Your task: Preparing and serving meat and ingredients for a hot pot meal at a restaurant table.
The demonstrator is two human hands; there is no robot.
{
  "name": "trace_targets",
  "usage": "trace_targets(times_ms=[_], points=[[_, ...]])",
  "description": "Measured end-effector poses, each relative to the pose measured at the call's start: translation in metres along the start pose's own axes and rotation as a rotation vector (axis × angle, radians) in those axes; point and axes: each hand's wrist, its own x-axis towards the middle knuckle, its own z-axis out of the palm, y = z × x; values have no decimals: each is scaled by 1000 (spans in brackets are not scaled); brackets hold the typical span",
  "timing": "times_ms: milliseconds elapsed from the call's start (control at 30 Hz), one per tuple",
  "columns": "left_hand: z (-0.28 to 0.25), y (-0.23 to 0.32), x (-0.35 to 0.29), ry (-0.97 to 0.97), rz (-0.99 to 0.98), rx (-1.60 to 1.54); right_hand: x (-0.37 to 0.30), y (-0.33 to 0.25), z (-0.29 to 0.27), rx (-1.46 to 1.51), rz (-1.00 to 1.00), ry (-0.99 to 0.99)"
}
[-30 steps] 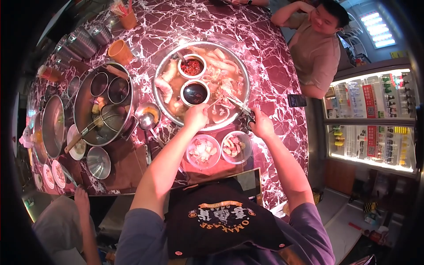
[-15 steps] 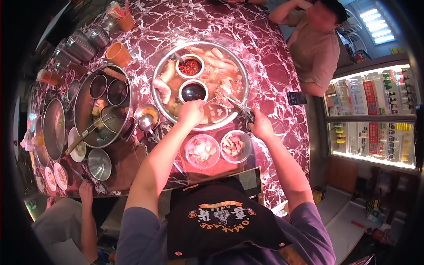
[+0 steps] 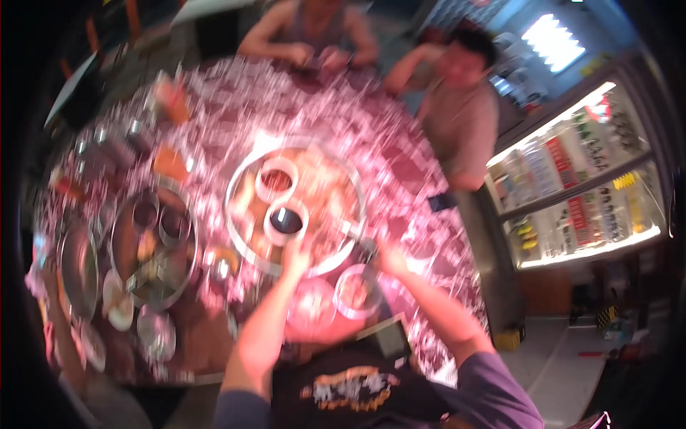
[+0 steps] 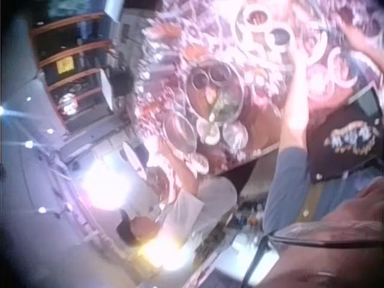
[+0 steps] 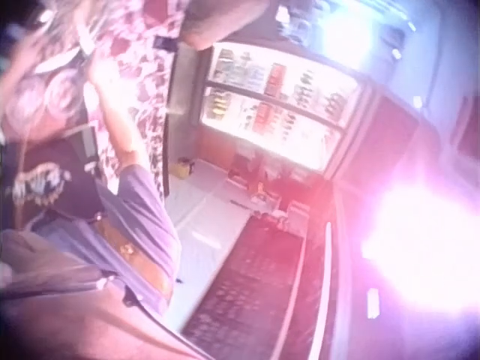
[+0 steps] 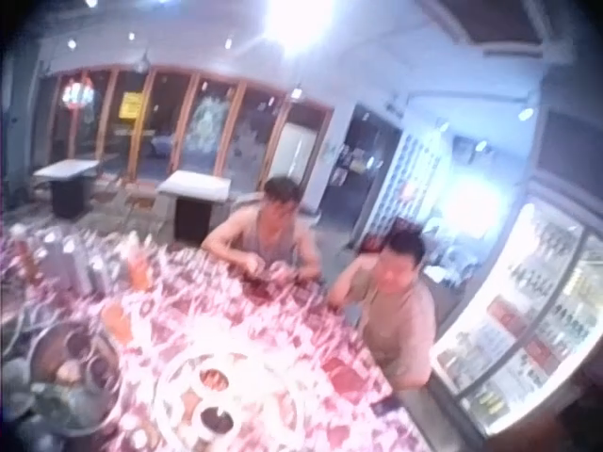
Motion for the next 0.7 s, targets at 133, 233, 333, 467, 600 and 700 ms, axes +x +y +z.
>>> trace_targets(times_ms=[133, 233, 333, 467, 600, 700], points=[[-8, 5, -13, 24, -3, -157, -25, -19, -26, -55, 30, 71], [-14, 2, -18, 128, 65, -91, -50, -31, -46, -90, -12, 142], [-16, -8, -18, 139, 98, -110, -53, -30, -55, -180, -55, 222], [-16, -15, -15, 93, 147, -96, -36, -25, -47, -393, -69, 275], [-19, -9, -23, 75, 58, -170, -19, -37, -41, -387, -98, 193], [-17, 0, -25, 78, -41, -161, -16, -47, -36, -393, -77, 123]])
